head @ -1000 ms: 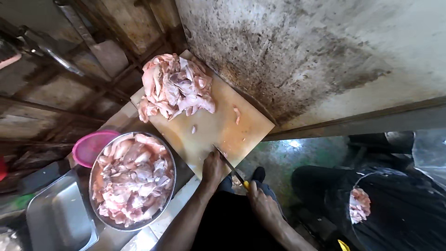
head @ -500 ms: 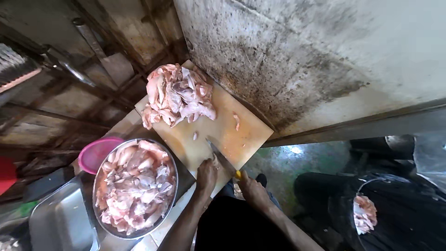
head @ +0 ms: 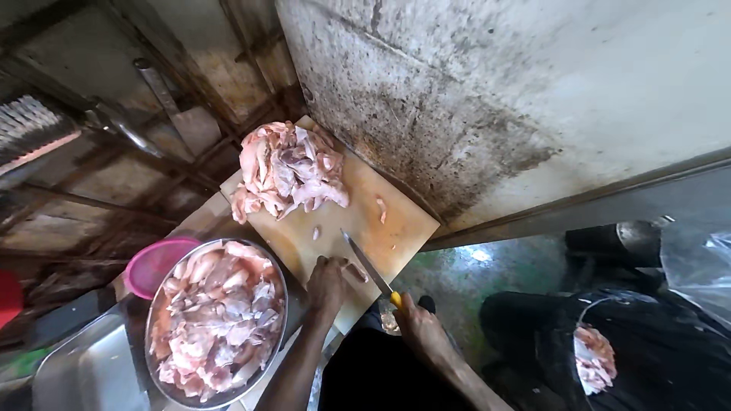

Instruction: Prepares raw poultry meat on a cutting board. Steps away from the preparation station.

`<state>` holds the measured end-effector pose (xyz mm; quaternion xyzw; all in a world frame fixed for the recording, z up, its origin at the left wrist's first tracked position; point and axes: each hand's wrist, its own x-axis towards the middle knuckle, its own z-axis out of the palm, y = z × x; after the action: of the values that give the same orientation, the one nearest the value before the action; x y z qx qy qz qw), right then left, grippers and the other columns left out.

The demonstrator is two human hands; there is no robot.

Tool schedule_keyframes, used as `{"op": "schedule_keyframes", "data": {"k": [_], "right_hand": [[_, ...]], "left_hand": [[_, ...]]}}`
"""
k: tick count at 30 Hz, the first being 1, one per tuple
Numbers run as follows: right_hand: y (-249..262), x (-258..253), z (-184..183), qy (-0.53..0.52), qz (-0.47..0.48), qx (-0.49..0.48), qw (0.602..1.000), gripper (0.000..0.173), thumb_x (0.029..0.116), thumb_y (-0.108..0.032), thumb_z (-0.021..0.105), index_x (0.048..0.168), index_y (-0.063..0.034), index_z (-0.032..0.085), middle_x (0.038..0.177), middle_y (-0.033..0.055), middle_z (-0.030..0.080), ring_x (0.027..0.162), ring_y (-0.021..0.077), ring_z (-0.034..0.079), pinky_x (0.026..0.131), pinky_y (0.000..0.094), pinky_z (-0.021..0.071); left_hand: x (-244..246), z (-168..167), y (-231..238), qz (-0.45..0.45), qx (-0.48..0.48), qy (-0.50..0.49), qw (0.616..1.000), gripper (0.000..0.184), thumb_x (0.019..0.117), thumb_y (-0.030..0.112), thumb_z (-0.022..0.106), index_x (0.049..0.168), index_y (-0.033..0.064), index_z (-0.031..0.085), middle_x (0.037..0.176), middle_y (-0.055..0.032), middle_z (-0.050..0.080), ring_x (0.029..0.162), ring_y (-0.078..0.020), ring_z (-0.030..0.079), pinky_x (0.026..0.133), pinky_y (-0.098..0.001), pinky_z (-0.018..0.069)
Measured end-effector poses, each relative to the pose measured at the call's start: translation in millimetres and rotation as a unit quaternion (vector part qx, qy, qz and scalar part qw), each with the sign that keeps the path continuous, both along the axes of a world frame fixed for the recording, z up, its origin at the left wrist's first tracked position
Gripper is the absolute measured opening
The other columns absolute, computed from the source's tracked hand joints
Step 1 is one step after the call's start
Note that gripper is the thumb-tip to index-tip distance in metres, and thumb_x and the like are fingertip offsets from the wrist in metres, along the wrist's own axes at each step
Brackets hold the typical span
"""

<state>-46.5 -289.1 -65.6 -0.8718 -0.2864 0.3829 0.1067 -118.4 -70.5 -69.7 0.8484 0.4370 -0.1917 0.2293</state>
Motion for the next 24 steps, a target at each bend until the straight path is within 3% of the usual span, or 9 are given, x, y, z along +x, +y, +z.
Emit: {"op": "schedule_keyframes", "data": {"k": [3,6,8,12,16,20,24], "right_hand": [[-4.5,-4.4,-1.9,0.011,-0.008,-0.013,1.0,0.041,0.1058,-0.037,0.048,0.137,-0.0101,0.052,0.101,0.0163,0.072,0.093,0.0358,0.073,0.082,0.0519,0.0588],[-7.3,-4.6,-1.7,0.015,-0.012,-0.014,1.0,0.04,0.1056,-0.036,0.047,0.136,-0.0105,0.052,0.1,0.0164,0.072,0.093,0.0358,0.073,0.081,0.0526,0.0589],[-7.5,-4.2,-0.8,0.016,-0.008,-0.019,1.0,0.04,0.1059,-0.037,0.047,0.136,-0.0106,0.052,0.1,0.0159,0.072,0.093,0.0351,0.073,0.081,0.0522,0.0589],[-8.8,-6.4,-1.2,0.039,0.026,-0.027,0.999,0.04,0.1056,-0.037,0.047,0.135,-0.0098,0.052,0.104,0.0176,0.071,0.097,0.0368,0.072,0.084,0.0538,0.0583],[-12.2,-7.7,-7.9,0.06,0.059,-0.041,0.996,0.042,0.1056,-0.04,0.047,0.136,-0.0119,0.052,0.105,0.0179,0.071,0.099,0.0382,0.072,0.085,0.0559,0.0577],[-8.2,-7.5,-6.6,0.047,0.098,-0.048,0.993,0.038,0.1063,-0.038,0.045,0.134,-0.0133,0.053,0.105,0.0178,0.071,0.098,0.039,0.072,0.083,0.0563,0.0579],[9.6,-9.5,-2.4,0.023,0.123,-0.083,0.989,0.037,0.1083,-0.033,0.042,0.137,-0.012,0.051,0.113,0.0197,0.07,0.101,0.0412,0.071,0.082,0.0579,0.0577]], "left_hand": [[4.9,-16.5,-7.1,0.006,0.02,-0.029,0.999,0.037,0.1067,0.034,0.048,0.13,0.0125,0.067,0.133,-0.0112,0.062,0.122,-0.0276,0.063,0.098,-0.0458,0.0558],[8.6,-32.5,-11.5,0.004,0.031,-0.057,0.998,0.035,0.1018,0.031,0.058,0.13,0.0129,0.065,0.131,-0.0111,0.064,0.121,-0.0289,0.063,0.094,-0.0457,0.0573],[9.3,-36.2,-10.3,0.01,0.027,-0.05,0.998,0.032,0.1024,0.027,0.057,0.13,0.0134,0.066,0.13,-0.0104,0.065,0.12,-0.0281,0.064,0.093,-0.0454,0.0576],[4.2,-30.6,-1.0,0.05,-0.026,-0.032,0.998,0.029,0.1052,0.027,0.05,0.122,0.0105,0.067,0.119,-0.0103,0.069,0.112,-0.0258,0.069,0.094,-0.0473,0.0572],[-13.3,-30.4,5.8,0.125,-0.1,-0.072,0.985,0.029,0.1051,0.028,0.051,0.117,0.0089,0.069,0.107,-0.0112,0.073,0.103,-0.0252,0.071,0.093,-0.048,0.0566],[-27.3,-38.3,0.9,0.147,-0.094,-0.089,0.981,0.026,0.1028,0.026,0.054,0.112,0.0095,0.071,0.1,-0.0082,0.073,0.096,-0.0224,0.071,0.089,-0.0459,0.0576],[-34.5,-37.8,-4.1,0.114,-0.061,-0.071,0.989,0.025,0.1034,0.023,0.053,0.109,0.008,0.072,0.104,-0.0093,0.073,0.101,-0.023,0.07,0.094,-0.0445,0.0561]]}}
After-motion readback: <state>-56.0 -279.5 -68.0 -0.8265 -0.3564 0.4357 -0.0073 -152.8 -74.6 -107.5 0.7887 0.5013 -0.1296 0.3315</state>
